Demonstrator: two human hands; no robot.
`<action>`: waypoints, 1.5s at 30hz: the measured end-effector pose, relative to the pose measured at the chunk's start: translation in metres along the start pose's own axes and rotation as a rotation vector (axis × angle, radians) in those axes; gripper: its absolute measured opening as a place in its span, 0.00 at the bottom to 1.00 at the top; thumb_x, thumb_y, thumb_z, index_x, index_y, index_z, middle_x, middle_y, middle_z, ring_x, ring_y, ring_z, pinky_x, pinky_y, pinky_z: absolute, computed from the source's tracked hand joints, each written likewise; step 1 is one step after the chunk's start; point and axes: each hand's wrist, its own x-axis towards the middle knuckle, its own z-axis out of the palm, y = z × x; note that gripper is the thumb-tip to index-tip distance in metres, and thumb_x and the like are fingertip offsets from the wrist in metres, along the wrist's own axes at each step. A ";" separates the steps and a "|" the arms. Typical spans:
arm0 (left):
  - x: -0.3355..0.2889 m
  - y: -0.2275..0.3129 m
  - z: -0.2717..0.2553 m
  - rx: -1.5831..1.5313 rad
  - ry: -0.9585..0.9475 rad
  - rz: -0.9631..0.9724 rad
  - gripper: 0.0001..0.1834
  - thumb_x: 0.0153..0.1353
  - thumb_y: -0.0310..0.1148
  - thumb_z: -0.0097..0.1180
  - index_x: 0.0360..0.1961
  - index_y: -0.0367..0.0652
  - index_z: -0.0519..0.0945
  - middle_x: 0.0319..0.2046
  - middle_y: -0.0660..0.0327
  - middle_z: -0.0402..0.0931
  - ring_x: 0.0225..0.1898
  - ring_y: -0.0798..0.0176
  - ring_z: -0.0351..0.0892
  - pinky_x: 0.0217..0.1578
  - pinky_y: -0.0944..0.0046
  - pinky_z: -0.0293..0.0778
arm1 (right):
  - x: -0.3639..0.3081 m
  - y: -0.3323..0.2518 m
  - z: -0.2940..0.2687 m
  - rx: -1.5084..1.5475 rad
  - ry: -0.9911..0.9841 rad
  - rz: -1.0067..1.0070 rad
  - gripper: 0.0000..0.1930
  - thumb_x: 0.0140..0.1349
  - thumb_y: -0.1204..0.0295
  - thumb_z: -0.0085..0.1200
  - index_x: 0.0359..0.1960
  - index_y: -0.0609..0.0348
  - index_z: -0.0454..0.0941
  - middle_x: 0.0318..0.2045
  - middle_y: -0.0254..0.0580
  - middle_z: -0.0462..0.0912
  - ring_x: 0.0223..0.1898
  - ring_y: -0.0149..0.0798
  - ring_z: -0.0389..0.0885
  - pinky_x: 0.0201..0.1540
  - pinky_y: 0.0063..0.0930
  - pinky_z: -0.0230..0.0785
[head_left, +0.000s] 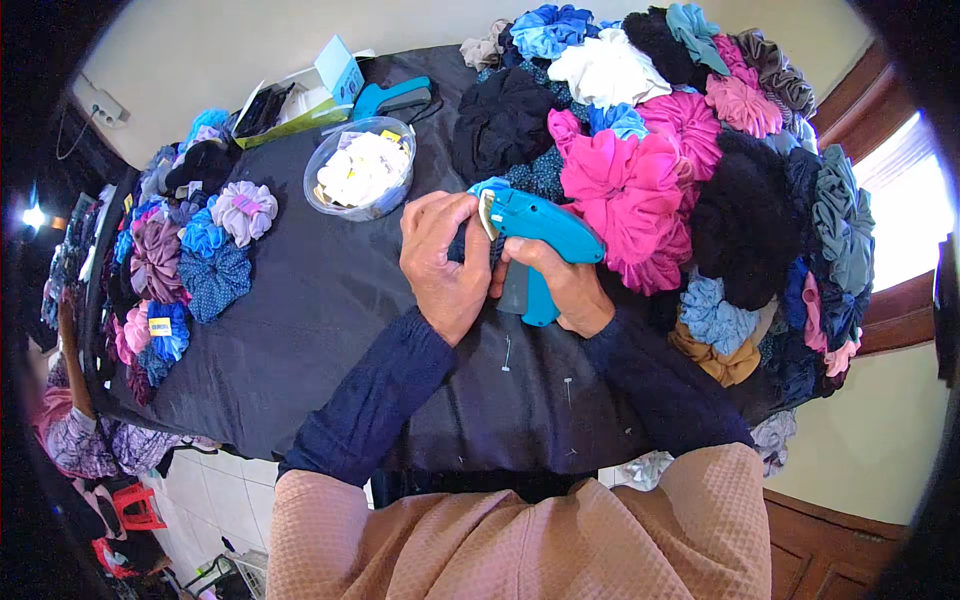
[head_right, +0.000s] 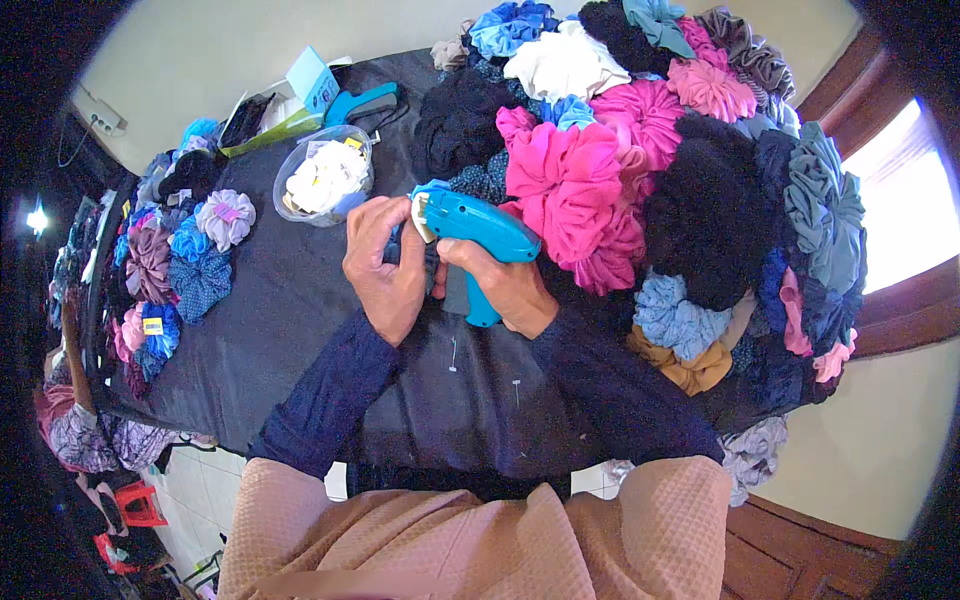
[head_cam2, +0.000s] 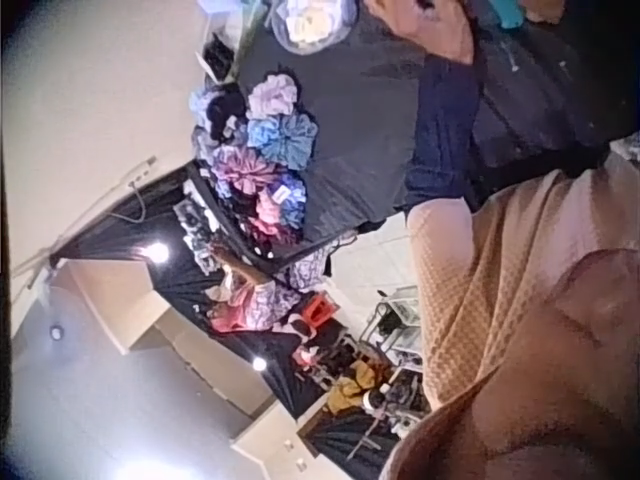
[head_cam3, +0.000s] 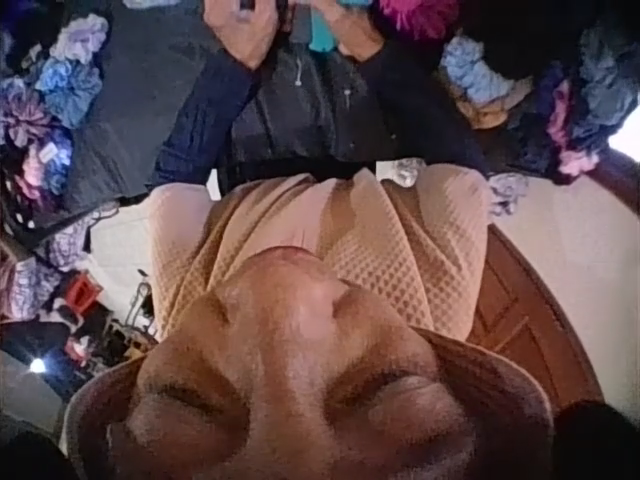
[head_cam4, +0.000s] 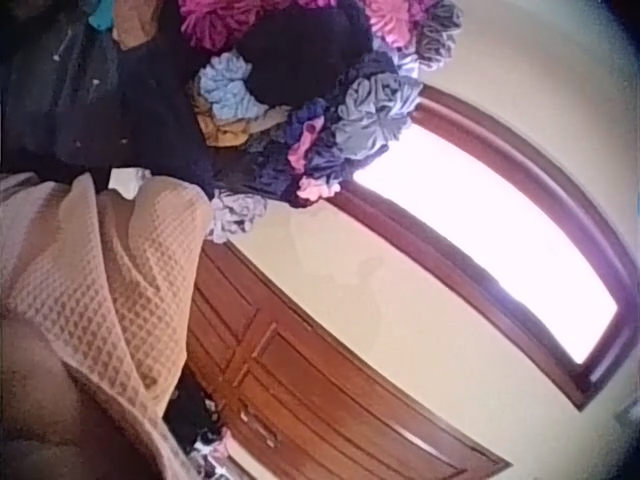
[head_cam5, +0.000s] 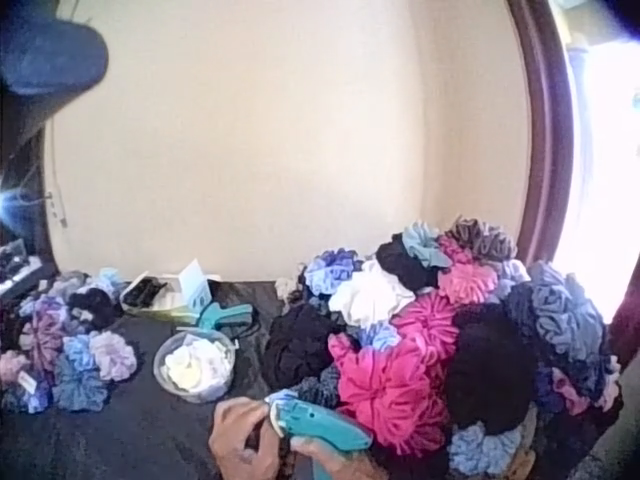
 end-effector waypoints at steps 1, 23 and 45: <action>0.000 0.000 0.000 0.000 0.001 0.002 0.10 0.52 0.18 0.59 0.38 0.37 0.81 0.36 0.57 0.81 0.43 0.51 0.77 0.47 0.56 0.71 | 0.001 0.000 0.000 0.003 -0.010 0.009 0.14 0.60 0.69 0.54 0.47 0.61 0.78 0.28 0.39 0.80 0.24 0.34 0.79 0.29 0.29 0.72; -0.007 -0.007 -0.007 -0.490 -0.238 -0.501 0.12 0.61 0.26 0.54 0.47 0.37 0.77 0.47 0.52 0.78 0.50 0.57 0.76 0.52 0.59 0.68 | 0.002 -0.005 -0.005 0.027 -0.021 0.061 0.17 0.59 0.65 0.55 0.47 0.62 0.76 0.29 0.42 0.79 0.25 0.36 0.80 0.30 0.30 0.74; -0.005 -0.010 -0.004 -0.165 -0.099 -0.176 0.15 0.55 0.19 0.58 0.45 0.38 0.81 0.47 0.55 0.80 0.51 0.56 0.77 0.53 0.60 0.70 | 0.008 0.005 -0.010 0.013 0.015 0.048 0.15 0.63 0.68 0.60 0.49 0.59 0.78 0.35 0.35 0.81 0.32 0.29 0.80 0.35 0.25 0.74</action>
